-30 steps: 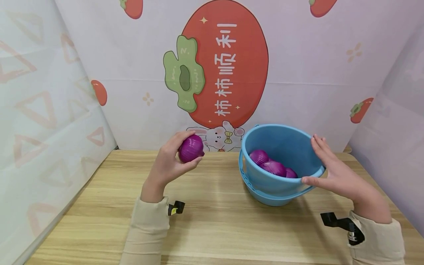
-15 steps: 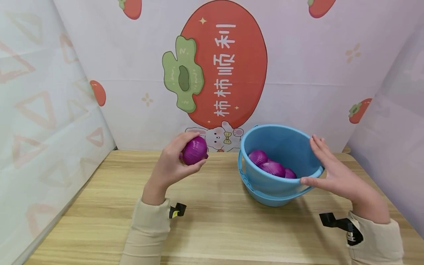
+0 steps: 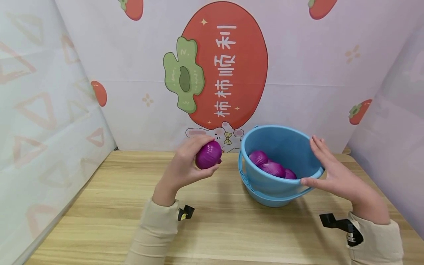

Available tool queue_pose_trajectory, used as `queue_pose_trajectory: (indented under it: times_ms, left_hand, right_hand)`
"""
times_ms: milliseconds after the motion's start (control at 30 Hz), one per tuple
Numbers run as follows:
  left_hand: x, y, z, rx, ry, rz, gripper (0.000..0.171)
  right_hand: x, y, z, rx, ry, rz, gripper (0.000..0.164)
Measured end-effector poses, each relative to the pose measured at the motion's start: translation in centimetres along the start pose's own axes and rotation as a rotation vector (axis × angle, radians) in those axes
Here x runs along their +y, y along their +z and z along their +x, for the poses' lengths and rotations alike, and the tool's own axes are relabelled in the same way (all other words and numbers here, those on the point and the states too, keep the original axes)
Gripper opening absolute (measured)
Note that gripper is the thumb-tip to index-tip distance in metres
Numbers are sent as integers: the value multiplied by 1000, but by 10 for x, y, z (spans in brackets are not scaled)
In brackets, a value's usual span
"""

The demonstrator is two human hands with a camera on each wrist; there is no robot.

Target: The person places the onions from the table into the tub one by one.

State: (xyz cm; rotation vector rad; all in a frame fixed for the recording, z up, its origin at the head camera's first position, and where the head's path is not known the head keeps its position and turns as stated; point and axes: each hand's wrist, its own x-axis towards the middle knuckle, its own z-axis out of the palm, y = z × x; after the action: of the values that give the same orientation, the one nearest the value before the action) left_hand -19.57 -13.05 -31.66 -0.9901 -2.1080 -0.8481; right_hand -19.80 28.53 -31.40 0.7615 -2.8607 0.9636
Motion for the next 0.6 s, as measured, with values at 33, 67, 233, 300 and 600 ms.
queue_pose_trajectory:
  times_ms: [33,67,233,300,600]
  left_hand:
    - [1,1,1,-3,0,1,66]
    - [2,3,1,-6,0,3,67]
    - [9,9,7,-16,10,-23,70]
    - [11,11,9,-21,18,-36,70]
    - [17,19,17,-52,28,-46,70]
  right_hand:
    - [1,1,0,2,-3,2,115]
    - [1,1,0,4,-6,6,115]
    - [1,0,-1,11,-12,14,115]
    - [1,0,-1,9,-12,14,114]
    - [1,1,0,4,-14,22,114]
